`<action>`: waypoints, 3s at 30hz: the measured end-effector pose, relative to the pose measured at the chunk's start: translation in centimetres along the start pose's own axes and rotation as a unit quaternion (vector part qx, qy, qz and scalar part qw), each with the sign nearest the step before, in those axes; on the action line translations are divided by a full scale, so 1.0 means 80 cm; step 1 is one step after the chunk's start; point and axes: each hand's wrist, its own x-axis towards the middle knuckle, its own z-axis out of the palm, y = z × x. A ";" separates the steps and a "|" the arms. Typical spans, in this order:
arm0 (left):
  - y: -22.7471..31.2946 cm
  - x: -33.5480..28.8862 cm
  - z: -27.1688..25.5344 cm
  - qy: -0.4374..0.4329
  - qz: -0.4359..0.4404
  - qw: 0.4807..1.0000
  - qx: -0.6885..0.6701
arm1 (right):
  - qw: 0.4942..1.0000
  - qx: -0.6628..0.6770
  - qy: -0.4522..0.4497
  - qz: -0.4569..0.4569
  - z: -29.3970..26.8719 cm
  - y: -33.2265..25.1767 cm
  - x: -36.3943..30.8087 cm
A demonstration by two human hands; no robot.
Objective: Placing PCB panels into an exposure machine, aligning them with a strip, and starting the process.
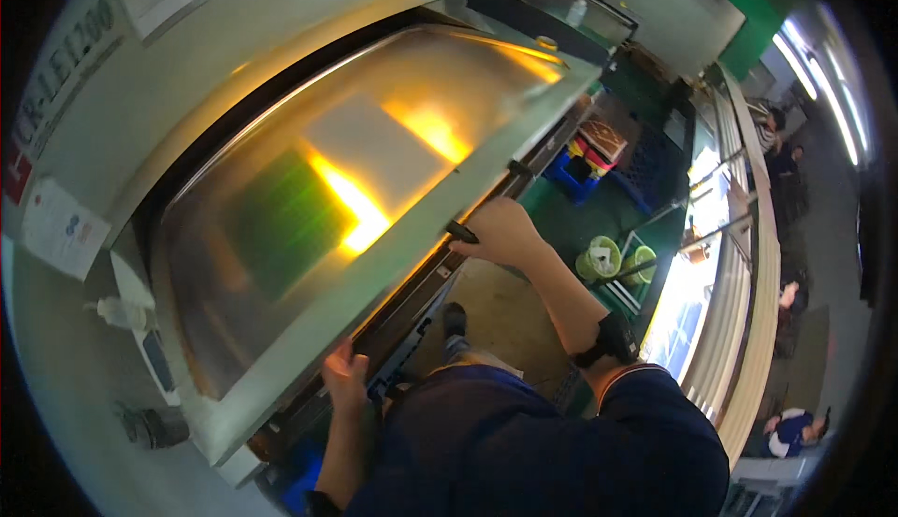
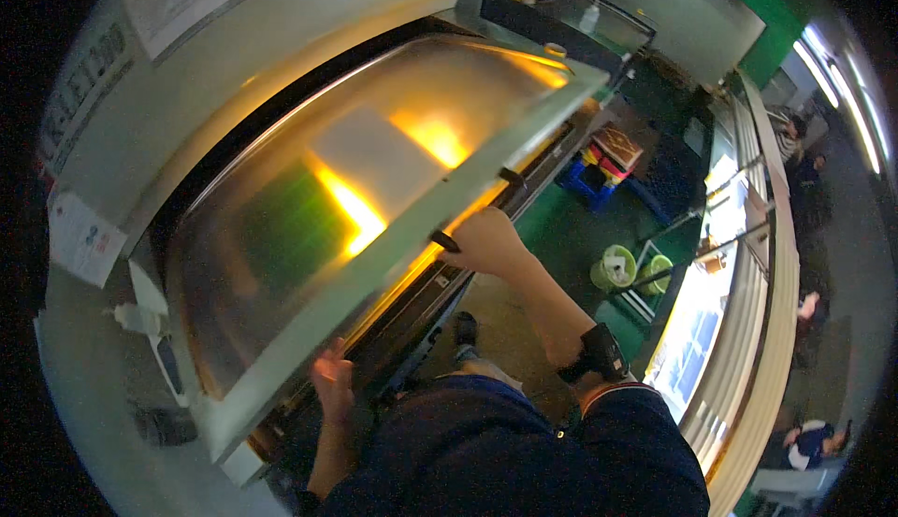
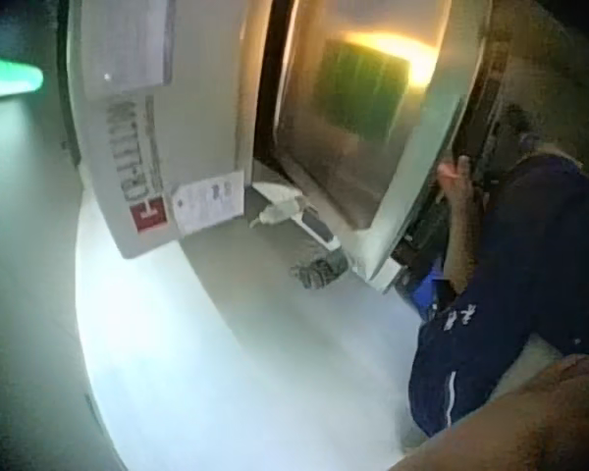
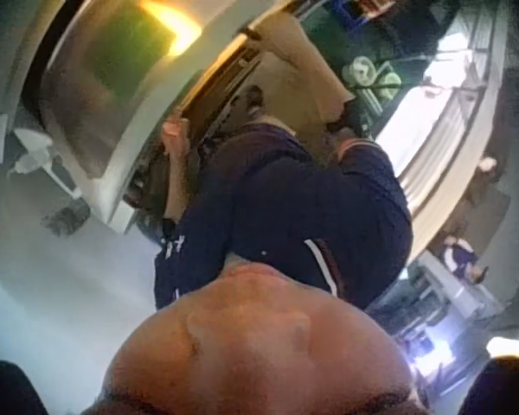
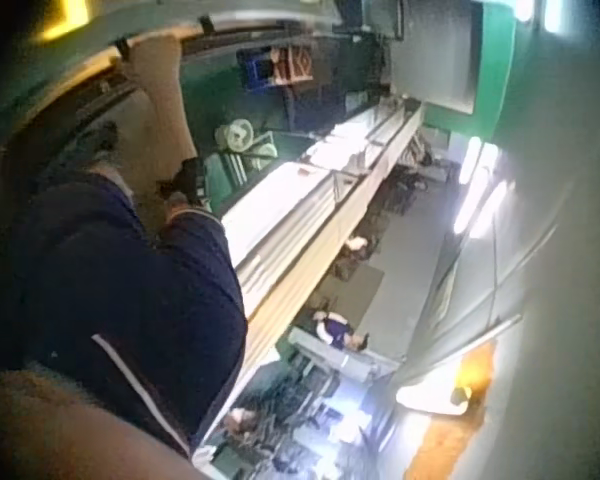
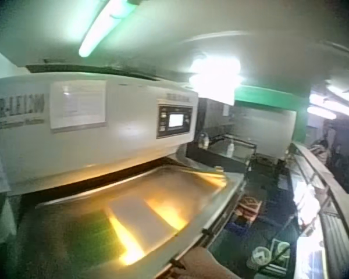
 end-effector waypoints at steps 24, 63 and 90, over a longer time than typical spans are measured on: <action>0.369 0.192 0.095 0.279 0.329 0.881 -0.194 | 0.965 0.141 0.049 0.215 0.308 0.213 0.295; 0.012 0.296 -0.200 0.118 -0.222 0.811 0.529 | 0.511 0.597 0.338 0.518 0.223 0.046 -0.377; 0.020 -0.092 0.576 -0.573 -0.211 0.785 0.108 | 0.287 0.666 0.467 0.506 0.290 0.060 -0.716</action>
